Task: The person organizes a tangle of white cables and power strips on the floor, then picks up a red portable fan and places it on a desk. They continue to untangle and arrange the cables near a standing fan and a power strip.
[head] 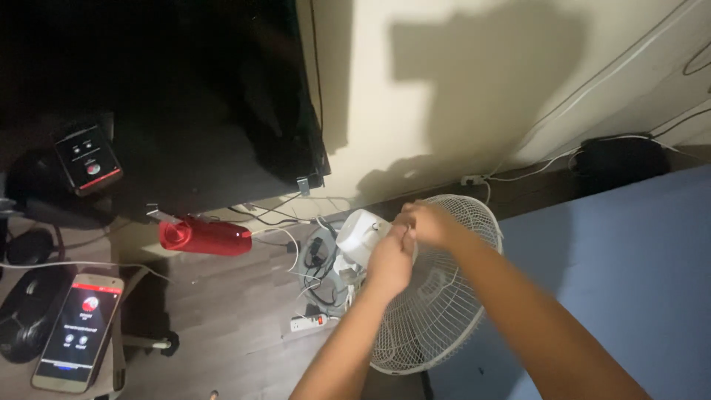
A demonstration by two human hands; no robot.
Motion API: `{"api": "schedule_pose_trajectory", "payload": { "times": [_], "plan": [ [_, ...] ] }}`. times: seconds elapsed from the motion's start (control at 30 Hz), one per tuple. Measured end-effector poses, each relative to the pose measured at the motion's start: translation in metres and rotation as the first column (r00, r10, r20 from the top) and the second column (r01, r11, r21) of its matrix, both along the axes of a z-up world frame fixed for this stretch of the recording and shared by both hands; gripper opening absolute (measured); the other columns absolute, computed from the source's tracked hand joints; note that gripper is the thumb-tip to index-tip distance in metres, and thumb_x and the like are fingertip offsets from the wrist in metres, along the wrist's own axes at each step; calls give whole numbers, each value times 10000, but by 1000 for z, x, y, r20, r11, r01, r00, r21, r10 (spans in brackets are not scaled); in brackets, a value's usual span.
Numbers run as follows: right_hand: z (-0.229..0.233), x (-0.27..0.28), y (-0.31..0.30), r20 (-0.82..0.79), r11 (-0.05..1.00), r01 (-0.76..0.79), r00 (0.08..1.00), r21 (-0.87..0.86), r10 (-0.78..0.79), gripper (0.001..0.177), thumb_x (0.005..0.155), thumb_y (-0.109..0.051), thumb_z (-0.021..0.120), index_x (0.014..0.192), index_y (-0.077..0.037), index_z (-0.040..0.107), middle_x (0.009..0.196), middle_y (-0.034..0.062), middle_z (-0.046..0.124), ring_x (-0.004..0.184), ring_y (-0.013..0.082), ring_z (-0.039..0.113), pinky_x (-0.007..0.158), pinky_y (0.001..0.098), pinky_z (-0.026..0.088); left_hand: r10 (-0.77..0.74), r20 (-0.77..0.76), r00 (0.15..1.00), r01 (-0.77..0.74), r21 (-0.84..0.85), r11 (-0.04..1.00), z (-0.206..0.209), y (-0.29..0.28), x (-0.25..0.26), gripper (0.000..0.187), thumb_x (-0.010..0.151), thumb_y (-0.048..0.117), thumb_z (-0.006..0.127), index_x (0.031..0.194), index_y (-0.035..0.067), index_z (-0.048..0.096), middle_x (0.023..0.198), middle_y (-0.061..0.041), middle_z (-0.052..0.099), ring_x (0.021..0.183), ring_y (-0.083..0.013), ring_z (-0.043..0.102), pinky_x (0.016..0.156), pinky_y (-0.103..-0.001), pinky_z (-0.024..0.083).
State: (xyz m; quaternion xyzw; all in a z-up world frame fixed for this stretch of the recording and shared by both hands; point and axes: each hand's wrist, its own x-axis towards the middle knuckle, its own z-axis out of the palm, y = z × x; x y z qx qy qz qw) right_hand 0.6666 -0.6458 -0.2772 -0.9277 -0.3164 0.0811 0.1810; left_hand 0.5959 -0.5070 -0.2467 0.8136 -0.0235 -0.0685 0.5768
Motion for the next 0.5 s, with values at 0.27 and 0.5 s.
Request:
{"api": "schedule_pose_trajectory", "payload": {
  "times": [0.27,0.5],
  "plan": [
    [26,21,15,-126,804,293,955,517,-268,188,852,-162,467,972,-29,524,844,109,575,723,219,564,658,317,446,47,-22,999,-49,-100,994,68,66,26,229,797,294,553,855,74,577,638,-45,556,581,-136,516,556,-285,417],
    [49,33,72,-304,839,214,951,500,-61,140,874,-171,462,890,-36,498,771,72,554,736,165,534,687,280,430,186,130,974,-203,133,970,87,148,17,215,832,257,539,809,44,561,602,-87,509,547,-149,463,547,-277,409]
  ]
}}
